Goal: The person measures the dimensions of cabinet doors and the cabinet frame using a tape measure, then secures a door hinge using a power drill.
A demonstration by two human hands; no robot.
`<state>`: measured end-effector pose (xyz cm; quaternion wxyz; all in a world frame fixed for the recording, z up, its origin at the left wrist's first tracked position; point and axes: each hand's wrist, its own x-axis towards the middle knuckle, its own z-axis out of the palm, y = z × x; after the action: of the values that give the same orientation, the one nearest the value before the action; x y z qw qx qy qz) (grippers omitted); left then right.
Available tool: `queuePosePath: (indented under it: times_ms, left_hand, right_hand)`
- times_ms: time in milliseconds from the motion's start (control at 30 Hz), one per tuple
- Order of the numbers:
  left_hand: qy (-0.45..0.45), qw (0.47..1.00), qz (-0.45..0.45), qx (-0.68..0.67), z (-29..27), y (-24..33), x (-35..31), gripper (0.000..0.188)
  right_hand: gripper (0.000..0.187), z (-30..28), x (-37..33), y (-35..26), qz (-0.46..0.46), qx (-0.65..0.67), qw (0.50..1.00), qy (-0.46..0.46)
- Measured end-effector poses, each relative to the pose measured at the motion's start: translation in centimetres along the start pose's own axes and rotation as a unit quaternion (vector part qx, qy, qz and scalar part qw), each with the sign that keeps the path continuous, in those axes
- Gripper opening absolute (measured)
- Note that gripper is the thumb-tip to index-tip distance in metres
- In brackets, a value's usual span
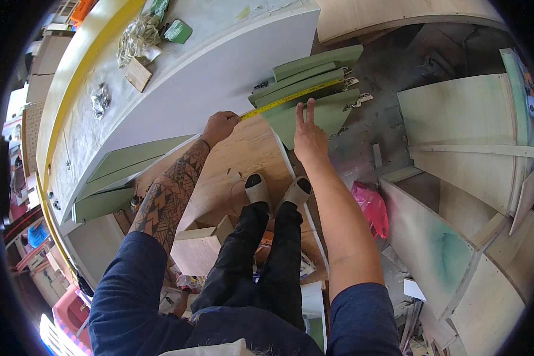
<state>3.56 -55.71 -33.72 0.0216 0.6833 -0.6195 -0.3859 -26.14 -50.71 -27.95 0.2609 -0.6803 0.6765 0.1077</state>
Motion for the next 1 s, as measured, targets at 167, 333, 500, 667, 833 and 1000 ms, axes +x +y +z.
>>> queuePosePath:
  times_ms: [167,333,500,667,833,1000]
  left_hand:
    - [-0.006,1.000,-0.012,0.001,0.3,0.2,0.2,0.036]
    - [-0.002,1.000,-0.003,-0.011,0.2,-0.3,0.1,0.037]
    - [-0.004,1.000,-0.014,-0.011,0.6,0.3,-0.1,0.037]
    - [0.024,1.000,0.004,-0.010,0.1,-1.0,-0.6,0.037]
    - [0.090,0.990,0.018,-0.108,0.1,0.4,-1.7,0.032]
    - [0.134,0.984,0.007,-0.117,-0.4,0.5,-5.7,0.032]
  right_hand:
    - [0.102,0.5,0.5,0.2,-0.003,0.001,1.000,0.015]
    - [0.099,0.3,0.5,-0.2,-0.015,0.004,0.999,0.029]
    - [0.099,0.3,0.8,-0.1,-0.008,-0.005,1.000,0.026]
    - [0.099,0.1,0.9,-0.6,-0.014,0.003,0.999,0.042]
    - [0.107,0.7,1.8,0.0,-0.003,0.008,1.000,0.028]
    - [0.097,-0.4,3.2,-0.1,-0.007,0.011,1.000,0.027]
